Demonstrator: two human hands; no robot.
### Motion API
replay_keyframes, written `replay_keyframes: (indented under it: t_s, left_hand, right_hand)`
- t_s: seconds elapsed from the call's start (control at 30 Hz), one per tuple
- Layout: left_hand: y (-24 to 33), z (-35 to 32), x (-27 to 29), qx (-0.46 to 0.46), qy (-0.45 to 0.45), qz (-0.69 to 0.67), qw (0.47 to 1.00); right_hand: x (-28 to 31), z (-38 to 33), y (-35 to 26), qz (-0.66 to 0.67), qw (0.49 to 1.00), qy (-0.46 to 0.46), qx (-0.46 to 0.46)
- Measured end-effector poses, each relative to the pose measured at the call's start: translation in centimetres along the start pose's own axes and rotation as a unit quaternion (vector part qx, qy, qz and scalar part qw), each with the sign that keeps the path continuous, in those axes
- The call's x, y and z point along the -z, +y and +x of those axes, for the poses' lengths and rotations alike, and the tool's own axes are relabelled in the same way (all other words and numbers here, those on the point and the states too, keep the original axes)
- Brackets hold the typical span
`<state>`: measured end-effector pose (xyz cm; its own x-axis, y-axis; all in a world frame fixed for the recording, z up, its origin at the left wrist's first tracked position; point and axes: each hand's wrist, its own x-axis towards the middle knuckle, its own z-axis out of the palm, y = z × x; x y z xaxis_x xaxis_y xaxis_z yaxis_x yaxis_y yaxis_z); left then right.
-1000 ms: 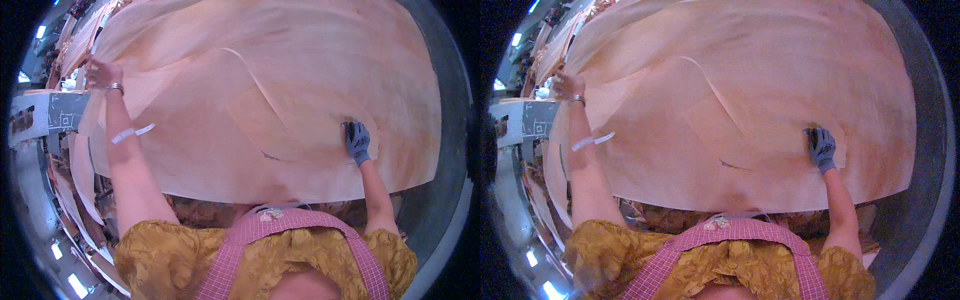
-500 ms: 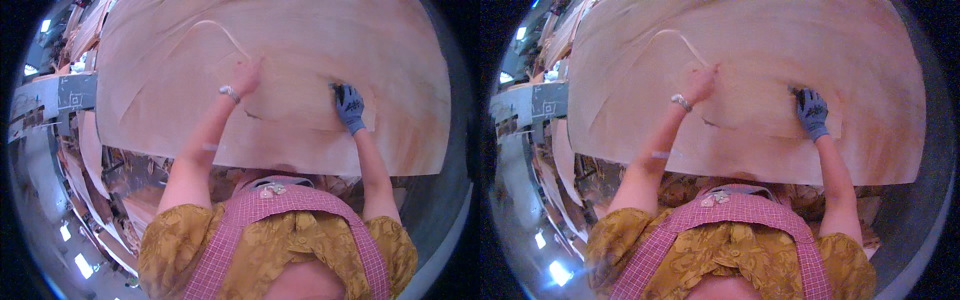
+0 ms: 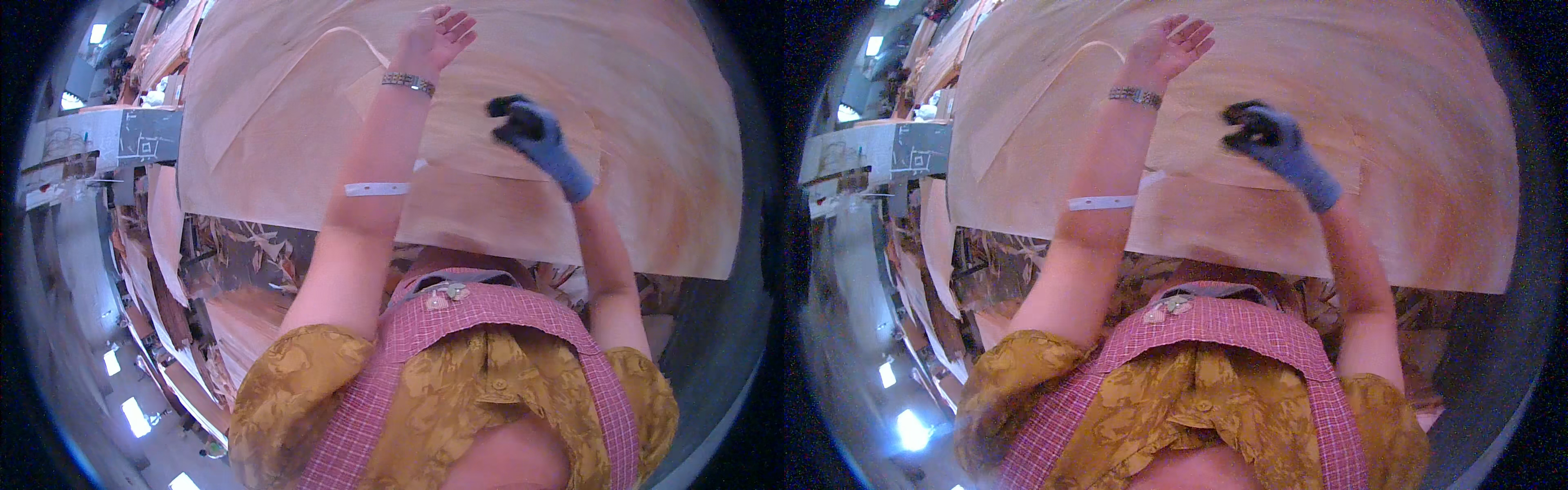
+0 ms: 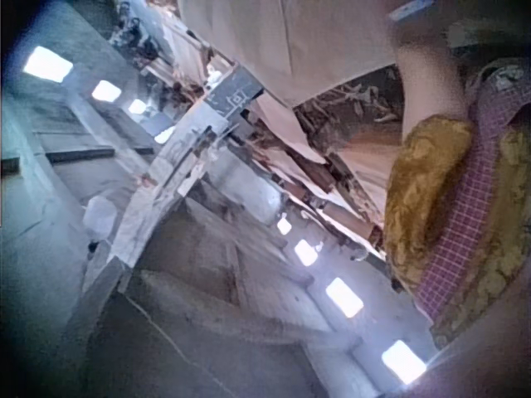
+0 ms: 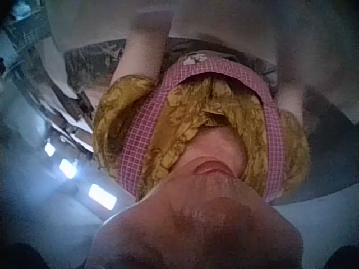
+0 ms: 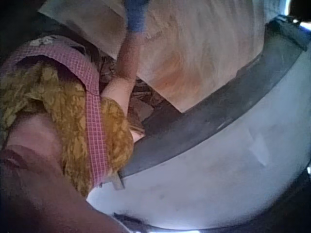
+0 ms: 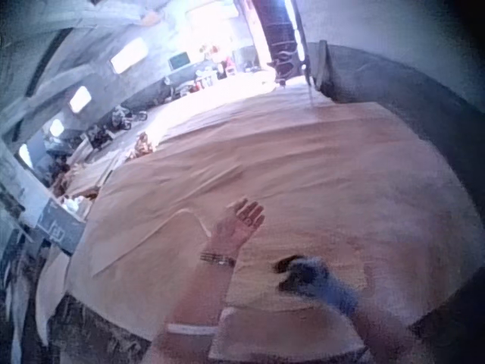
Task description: The person repairs defects in wood veneer sheets using a knife to cut away damaged sections and applying tape to the wood.
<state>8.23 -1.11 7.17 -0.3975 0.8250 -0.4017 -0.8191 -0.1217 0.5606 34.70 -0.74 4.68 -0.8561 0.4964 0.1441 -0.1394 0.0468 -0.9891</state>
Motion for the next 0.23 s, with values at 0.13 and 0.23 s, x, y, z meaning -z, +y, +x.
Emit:
replay_keyframes:
  t_s: [0.13, 0.23]
  left_hand:
    - [-3.9, 0.1, -3.5, 0.036, -0.030, -0.152, 0.987]
    - [-6.3, 0.0, -4.4, 0.041, -0.027, -0.181, 0.982]
  right_hand:
    - [-4.8, -2.6, -3.7, 0.033, 0.995, -0.095, 0.018]
    - [-6.0, -5.1, -0.6, 0.098, 0.991, -0.092, -0.002]
